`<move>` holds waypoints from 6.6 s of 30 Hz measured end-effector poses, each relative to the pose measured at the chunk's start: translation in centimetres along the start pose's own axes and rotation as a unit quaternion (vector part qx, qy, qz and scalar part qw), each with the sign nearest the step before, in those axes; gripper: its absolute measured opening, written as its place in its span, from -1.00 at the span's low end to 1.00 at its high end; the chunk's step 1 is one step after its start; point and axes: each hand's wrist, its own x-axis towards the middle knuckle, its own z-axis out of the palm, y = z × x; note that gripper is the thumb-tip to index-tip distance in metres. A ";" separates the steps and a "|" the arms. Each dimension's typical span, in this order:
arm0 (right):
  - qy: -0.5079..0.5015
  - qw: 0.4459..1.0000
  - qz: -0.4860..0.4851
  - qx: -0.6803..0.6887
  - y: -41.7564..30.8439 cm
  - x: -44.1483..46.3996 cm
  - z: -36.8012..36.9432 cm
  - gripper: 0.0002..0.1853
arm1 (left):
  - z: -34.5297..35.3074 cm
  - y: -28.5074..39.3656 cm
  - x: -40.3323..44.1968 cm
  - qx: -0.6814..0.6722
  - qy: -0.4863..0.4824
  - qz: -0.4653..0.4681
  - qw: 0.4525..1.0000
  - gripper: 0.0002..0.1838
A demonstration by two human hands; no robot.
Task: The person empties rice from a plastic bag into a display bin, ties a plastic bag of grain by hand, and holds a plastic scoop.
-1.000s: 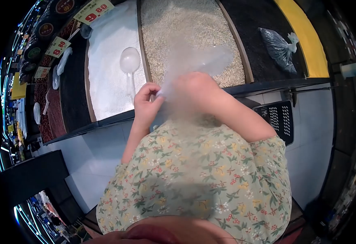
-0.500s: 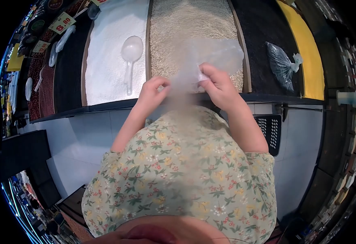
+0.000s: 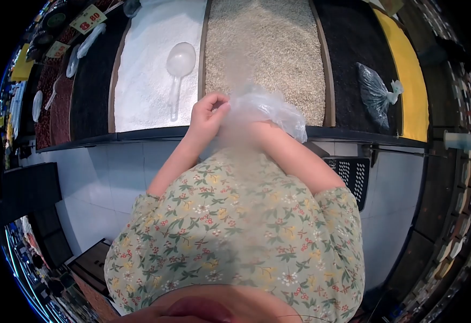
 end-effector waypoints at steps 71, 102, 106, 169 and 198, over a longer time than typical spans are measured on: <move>0.303 0.714 -0.041 0.630 13.8 -2.1 -7.0 -0.73 | 1.7 -3.2 0.9 0.016 0.039 -0.134 0.990 -0.80; 0.315 0.903 0.080 0.282 11.6 -1.2 -10.0 -0.62 | -6.0 1.9 4.6 -0.206 0.144 -0.078 0.965 -0.79; 0.306 0.883 -0.005 0.356 11.9 0.7 -8.9 -0.64 | -7.9 2.5 5.2 -0.203 0.161 -0.071 0.963 -0.80; 0.035 0.694 -0.127 0.707 5.2 2.8 -8.8 -0.66 | -16.1 9.4 16.8 -0.048 0.264 0.064 0.961 -0.79; 0.110 0.964 -0.240 0.033 0.3 -4.5 -9.5 -0.34 | -5.0 9.1 6.0 0.227 0.026 0.031 0.973 -0.40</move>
